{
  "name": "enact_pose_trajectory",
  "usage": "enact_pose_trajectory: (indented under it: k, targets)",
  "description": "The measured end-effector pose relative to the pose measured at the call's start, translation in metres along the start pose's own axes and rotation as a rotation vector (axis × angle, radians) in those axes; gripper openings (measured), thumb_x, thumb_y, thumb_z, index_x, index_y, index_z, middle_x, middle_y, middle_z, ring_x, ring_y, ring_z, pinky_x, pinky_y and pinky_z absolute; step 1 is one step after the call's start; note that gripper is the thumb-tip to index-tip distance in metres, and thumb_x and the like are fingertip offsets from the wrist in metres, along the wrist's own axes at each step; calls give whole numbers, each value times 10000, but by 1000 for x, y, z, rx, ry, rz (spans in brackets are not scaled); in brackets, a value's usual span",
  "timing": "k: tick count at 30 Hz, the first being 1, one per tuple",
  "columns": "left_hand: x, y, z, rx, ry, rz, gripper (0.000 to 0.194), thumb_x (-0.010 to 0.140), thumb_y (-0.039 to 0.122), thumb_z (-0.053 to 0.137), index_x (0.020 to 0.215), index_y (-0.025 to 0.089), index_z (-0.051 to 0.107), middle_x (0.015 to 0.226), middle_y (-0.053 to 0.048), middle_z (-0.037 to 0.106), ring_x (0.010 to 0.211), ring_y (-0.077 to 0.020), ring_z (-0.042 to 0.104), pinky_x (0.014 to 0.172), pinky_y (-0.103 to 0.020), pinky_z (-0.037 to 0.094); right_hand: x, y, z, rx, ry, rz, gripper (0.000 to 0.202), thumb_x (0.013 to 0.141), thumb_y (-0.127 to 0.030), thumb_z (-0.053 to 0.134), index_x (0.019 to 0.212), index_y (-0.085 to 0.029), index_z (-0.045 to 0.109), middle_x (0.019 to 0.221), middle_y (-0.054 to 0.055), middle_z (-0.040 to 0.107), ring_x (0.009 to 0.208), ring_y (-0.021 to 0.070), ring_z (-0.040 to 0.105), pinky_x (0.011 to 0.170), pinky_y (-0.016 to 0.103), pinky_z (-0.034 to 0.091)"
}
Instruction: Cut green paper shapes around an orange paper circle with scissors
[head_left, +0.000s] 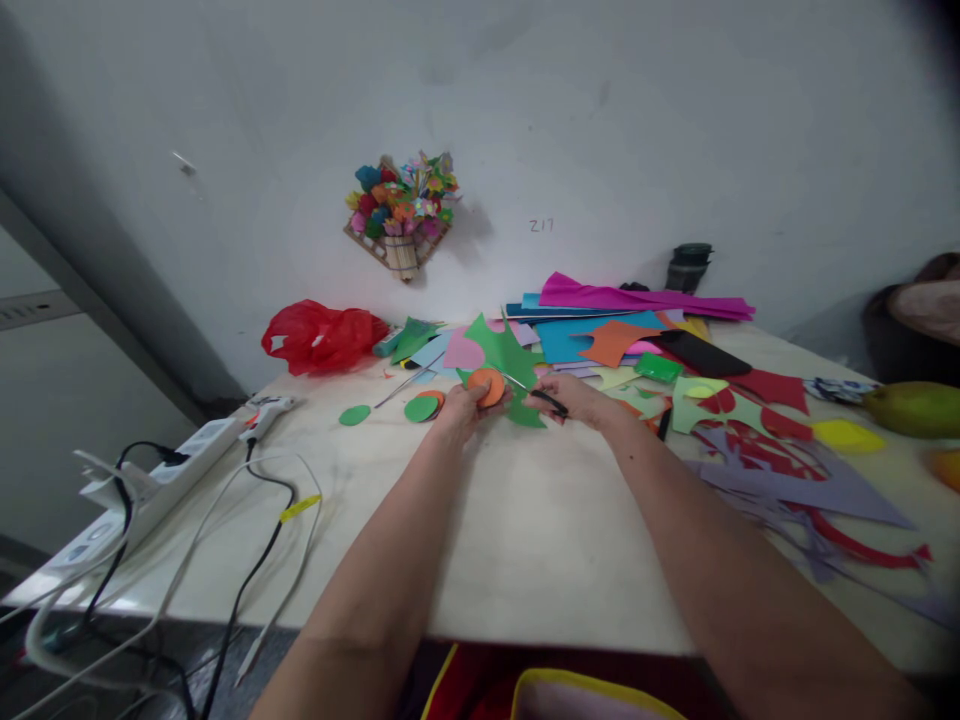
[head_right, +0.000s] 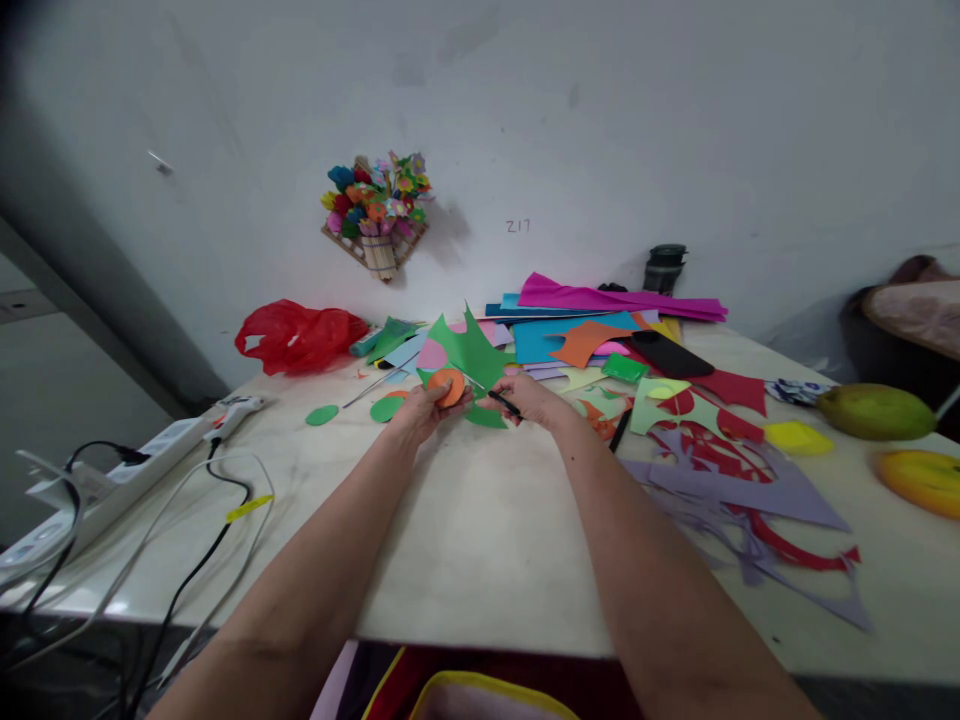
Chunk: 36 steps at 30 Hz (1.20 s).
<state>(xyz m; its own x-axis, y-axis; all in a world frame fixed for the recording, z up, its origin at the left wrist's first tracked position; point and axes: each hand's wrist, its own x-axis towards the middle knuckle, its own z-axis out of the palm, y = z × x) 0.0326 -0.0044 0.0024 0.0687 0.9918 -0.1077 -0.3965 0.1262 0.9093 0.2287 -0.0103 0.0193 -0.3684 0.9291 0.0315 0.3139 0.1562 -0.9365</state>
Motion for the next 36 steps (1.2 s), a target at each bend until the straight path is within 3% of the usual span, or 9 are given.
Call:
enact_pose_trajectory:
  k: [7, 12, 24, 36]
  targets:
    - [-1, 3, -1, -20, -11, -26, 116, 907, 130, 610, 965, 39, 652, 839, -140, 745, 775, -211, 741, 765, -320, 603, -1, -4, 0, -26, -19, -12, 344, 667, -409, 792, 625, -178, 540, 410, -56, 479, 366, 70, 405, 378, 203, 305]
    - [1, 2, -3, -16, -36, -25, 136, 883, 173, 669, 947, 55, 653, 858, -134, 745, 807, -219, 738, 756, -319, 601, -2, -4, 0, -28, -23, -29, 385, 630, -454, 805, 608, -183, 533, 403, -59, 472, 362, 66, 396, 378, 207, 297]
    - [2, 3, -9, -8, -63, -46, 117, 913, 131, 605, 878, 45, 677, 790, -129, 733, 782, -211, 727, 744, -310, 593, 3, 4, -3, -31, -48, -44, 446, 603, -540, 796, 575, -186, 525, 428, -61, 438, 385, 61, 364, 375, 215, 291]
    - [17, -5, -25, -27, -184, -52, 111, 845, 174, 717, 836, 68, 687, 780, -135, 743, 722, -207, 735, 654, -263, 586, -1, 1, -8, 40, -170, -61, 495, 692, -492, 713, 473, -214, 366, 440, -57, 359, 400, 64, 354, 390, 225, 266]
